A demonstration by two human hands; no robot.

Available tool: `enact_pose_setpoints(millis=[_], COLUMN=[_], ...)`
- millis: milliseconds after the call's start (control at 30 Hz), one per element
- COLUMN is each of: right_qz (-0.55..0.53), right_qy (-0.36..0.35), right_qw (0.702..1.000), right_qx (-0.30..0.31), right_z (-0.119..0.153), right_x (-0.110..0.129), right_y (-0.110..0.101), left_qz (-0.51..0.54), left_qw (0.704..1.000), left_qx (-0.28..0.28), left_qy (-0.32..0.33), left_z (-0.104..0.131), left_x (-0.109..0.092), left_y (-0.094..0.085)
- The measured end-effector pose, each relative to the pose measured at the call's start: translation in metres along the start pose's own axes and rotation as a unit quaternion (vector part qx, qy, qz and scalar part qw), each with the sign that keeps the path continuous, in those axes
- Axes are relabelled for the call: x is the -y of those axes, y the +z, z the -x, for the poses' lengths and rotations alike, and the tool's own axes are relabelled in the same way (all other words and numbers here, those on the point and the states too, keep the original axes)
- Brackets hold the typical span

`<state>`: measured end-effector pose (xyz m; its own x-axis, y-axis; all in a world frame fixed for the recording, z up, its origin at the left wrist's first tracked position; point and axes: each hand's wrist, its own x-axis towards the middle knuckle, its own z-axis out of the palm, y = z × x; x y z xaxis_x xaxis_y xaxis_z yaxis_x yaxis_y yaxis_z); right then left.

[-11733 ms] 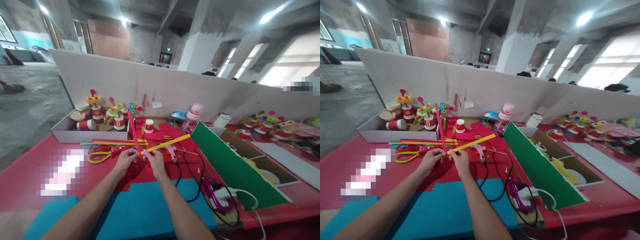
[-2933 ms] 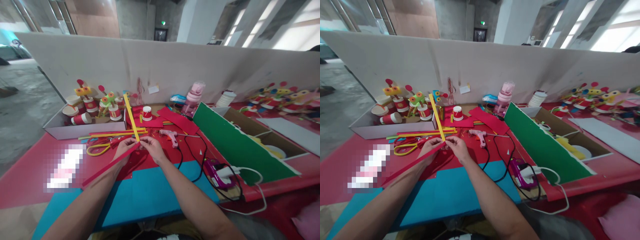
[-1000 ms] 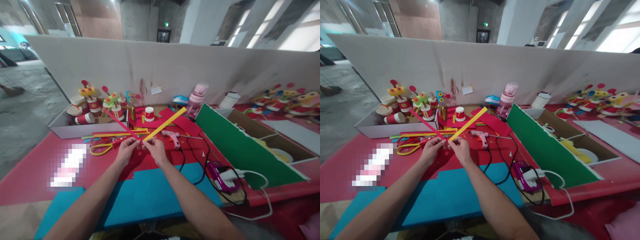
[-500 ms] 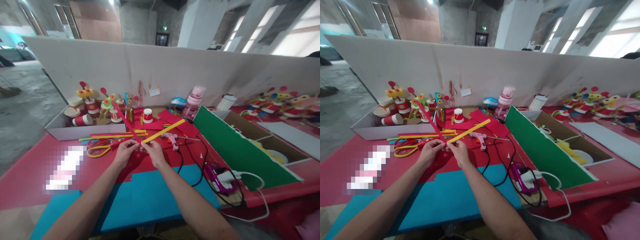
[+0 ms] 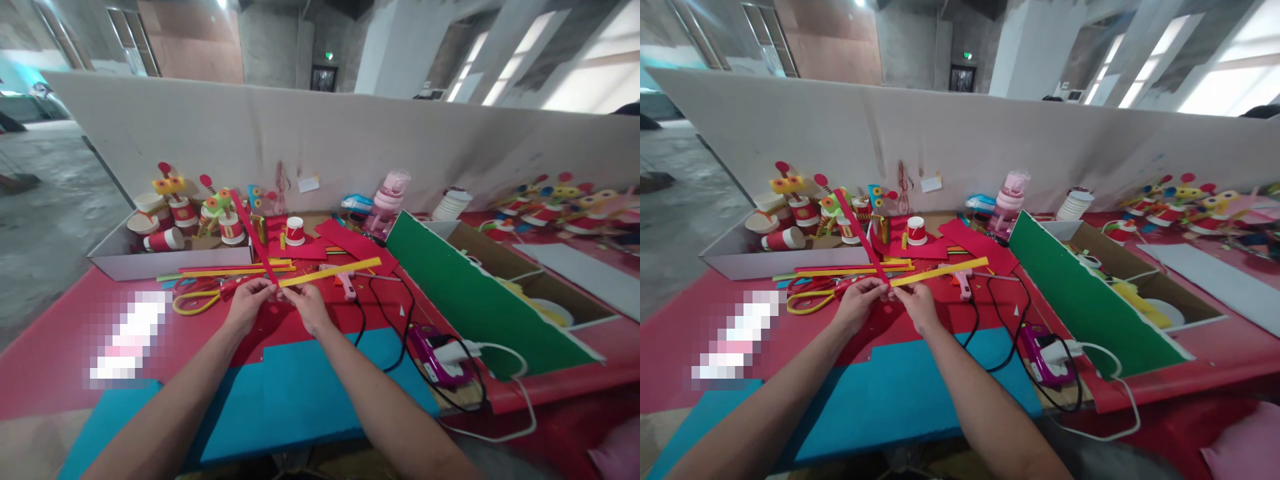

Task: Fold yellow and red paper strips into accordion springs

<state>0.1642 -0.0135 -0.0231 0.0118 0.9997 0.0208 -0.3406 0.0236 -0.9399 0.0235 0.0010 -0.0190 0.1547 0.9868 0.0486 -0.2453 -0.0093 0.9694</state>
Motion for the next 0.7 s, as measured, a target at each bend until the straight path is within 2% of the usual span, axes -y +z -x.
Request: enact_pose_setpoints(millis=[100,233,467,700], right_qz=[-0.061,-0.094,-0.093,-0.021], right_qy=[0.035,0.057,0.049,0.026], right_qw=[0.997,0.994,0.994,0.999], right_qx=[0.022,-0.002,-0.014,-0.017], right_z=[-0.0022,-0.0031,-0.0011,0.0011], right_x=[0.0007,-0.0004,-0.0003,0.0024], right_y=[-0.0012,0.0003,0.0012,0.0007], left_qz=[0.015,0.014,0.000,0.015], left_qw=[1.000,1.000,1.000,0.999], left_qx=[0.002,0.015,0.014,0.007], left_qy=[-0.003,-0.004,-0.001,-0.028], left_z=[-0.0011,-0.0008,0.0006,0.0021], left_x=[0.0006,0.0012,0.0002,0.0011], left_y=[-0.0012,-0.0011,0.0010,0.0014])
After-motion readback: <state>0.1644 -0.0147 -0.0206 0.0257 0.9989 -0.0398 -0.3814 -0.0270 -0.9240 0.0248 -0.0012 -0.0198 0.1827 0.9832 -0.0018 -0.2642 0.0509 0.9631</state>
